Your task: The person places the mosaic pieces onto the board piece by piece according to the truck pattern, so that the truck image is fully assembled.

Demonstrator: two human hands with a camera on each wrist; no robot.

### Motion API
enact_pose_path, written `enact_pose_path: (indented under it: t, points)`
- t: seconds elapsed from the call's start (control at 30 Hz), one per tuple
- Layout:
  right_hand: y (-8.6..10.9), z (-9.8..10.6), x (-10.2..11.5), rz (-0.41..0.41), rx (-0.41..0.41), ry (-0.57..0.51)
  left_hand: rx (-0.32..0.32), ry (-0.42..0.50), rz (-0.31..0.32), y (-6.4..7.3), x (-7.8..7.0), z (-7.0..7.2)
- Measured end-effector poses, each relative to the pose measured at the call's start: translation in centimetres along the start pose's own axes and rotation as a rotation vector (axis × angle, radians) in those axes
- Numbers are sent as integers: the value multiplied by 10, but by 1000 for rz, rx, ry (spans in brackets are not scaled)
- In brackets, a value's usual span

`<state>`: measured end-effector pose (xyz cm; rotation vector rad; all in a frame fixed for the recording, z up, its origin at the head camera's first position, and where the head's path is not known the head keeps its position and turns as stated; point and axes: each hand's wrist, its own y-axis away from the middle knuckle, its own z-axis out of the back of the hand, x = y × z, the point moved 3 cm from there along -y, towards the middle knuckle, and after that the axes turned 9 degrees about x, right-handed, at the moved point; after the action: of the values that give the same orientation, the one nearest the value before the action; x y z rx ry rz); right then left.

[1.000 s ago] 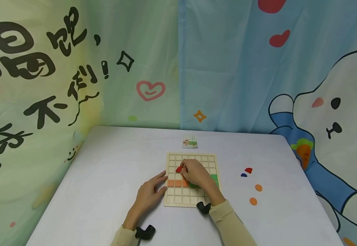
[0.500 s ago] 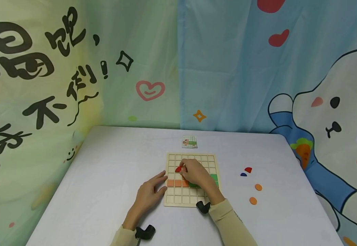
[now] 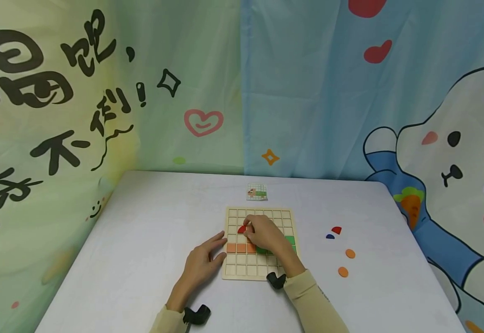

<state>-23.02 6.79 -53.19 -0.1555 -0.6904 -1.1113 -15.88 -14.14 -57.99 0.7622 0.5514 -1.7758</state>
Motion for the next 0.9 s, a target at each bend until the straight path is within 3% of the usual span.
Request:
enact_pose_path:
  t: [0.43, 0.9]
  points:
    - [17, 20, -17, -24, -47, -46, -6, -2, 1, 0, -1, 0]
    - [47, 43, -55, -62, -89, -14, 1, 13, 6, 0, 0, 0]
